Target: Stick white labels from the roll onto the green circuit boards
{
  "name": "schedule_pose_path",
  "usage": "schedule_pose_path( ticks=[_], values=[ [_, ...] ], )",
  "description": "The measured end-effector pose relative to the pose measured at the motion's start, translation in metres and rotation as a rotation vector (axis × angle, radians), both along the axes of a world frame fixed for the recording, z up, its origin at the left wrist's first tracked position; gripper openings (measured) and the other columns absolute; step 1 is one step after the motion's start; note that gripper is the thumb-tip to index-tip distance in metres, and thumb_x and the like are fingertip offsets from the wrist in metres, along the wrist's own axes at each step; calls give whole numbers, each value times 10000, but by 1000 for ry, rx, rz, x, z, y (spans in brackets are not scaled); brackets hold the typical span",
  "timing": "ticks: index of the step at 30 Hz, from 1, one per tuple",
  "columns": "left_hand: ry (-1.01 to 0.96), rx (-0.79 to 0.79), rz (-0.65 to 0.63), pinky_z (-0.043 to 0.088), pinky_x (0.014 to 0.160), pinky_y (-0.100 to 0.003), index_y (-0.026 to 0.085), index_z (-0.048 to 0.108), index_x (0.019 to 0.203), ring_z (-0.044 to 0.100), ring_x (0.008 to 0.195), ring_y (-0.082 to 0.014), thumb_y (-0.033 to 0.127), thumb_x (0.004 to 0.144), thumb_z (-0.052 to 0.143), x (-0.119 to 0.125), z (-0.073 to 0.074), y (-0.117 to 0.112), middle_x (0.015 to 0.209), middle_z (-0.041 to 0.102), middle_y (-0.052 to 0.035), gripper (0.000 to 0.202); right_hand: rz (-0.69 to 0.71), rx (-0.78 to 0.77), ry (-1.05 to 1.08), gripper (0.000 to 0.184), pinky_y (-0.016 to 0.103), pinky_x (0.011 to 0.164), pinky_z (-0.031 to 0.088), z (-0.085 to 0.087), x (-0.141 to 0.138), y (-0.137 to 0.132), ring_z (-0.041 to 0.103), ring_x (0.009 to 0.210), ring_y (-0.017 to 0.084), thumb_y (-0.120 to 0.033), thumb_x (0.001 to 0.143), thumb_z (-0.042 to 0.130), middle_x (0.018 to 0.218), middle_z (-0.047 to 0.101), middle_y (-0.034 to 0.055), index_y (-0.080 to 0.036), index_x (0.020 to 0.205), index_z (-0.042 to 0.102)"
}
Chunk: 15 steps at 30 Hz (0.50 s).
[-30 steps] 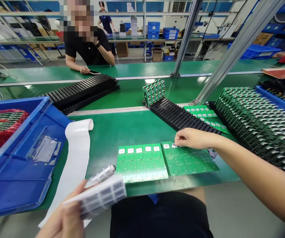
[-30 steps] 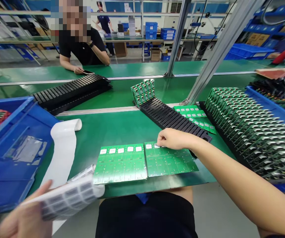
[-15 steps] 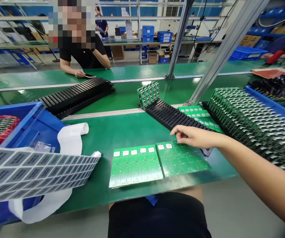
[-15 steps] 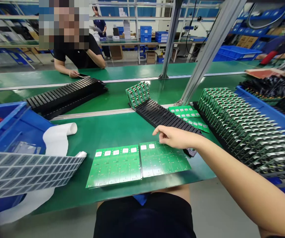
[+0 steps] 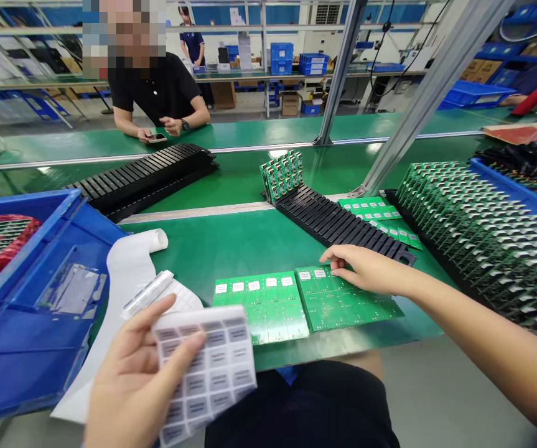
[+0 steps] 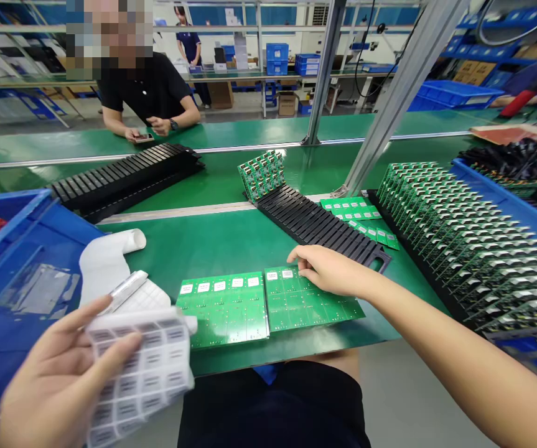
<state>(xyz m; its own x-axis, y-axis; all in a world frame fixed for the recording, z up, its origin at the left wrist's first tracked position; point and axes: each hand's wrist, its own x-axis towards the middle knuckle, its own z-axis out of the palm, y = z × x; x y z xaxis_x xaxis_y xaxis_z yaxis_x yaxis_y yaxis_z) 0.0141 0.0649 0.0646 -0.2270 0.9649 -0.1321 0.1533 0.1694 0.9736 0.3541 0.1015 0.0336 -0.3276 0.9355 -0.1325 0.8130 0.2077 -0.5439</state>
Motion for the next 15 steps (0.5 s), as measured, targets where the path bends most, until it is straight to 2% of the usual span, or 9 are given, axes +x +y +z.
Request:
schedule_pose_path(
  ticks=[1, 3, 5, 6, 8, 11, 14, 15],
  values=[
    [-56, -41, -58, 568, 523, -262, 232, 473, 1225, 654, 602, -175, 350, 579, 787, 8, -2, 0, 732, 673, 21, 728, 2, 90, -40, 242, 343, 761, 460, -1, -2, -4, 573, 839, 181, -201, 834, 454, 927, 591, 52, -201, 1061, 538],
    [-101, -94, -172, 559, 537, -245, 196, 548, 1122, 664, 632, -184, 346, 595, 769, 21, -6, 1, 724, 681, 2, 591, -26, 275, -95, 228, 380, 834, 450, 0, -9, -15, 550, 973, 214, -193, 836, 463, 1104, 532, 98, -198, 1047, 547],
    [-42, -94, -245, 542, 549, -227, 159, 627, 931, 664, 651, -181, 342, 624, 742, 29, -11, 2, 726, 687, -21, 376, -73, 412, -70, 202, 406, 904, 421, 4, -22, -25, 501, 1081, 237, -211, 846, 476, 1206, 465, 117, -198, 1037, 541],
    [-6, -86, -280, 533, 552, -222, 154, 640, 853, 659, 647, -175, 336, 643, 725, 32, -14, 3, 720, 686, -24, 291, -79, 433, -22, 187, 403, 919, 414, 8, -31, -29, 488, 1099, 235, -225, 853, 482, 1203, 468, 112, -204, 1031, 536],
    [45, -43, -337, 520, 566, -215, 164, 646, 799, 649, 648, -158, 317, 687, 687, 35, -18, 5, 721, 685, -14, 194, -22, 359, 122, 178, 367, 909, 423, 17, -53, -37, 498, 1075, 207, -263, 859, 505, 1131, 520, 78, -226, 1032, 527],
    [94, 66, -374, 505, 593, -197, 182, 643, 808, 636, 671, -137, 295, 724, 658, 36, -23, 5, 752, 688, -3, 142, 86, 143, 316, 230, 304, 818, 454, 27, -89, -42, 540, 955, 170, -319, 803, 604, 1014, 579, 28, -243, 1012, 545],
    [134, 166, -408, 486, 589, -173, 195, 637, 832, 619, 657, -112, 279, 772, 612, 32, -28, 1, 747, 677, 9, 106, 39, 60, 419, 77, 255, 688, 443, 30, -115, -39, 549, 767, 132, -272, 791, 614, 808, 592, -2, -204, 796, 576],
    [150, 197, -422, 479, 586, -168, 198, 638, 838, 614, 651, -106, 276, 793, 587, 31, -29, 0, 742, 673, 11, 103, 19, 50, 437, 90, 242, 649, 429, 30, -120, -38, 540, 713, 120, -242, 802, 595, 745, 580, -10, -194, 731, 568]
  ],
)
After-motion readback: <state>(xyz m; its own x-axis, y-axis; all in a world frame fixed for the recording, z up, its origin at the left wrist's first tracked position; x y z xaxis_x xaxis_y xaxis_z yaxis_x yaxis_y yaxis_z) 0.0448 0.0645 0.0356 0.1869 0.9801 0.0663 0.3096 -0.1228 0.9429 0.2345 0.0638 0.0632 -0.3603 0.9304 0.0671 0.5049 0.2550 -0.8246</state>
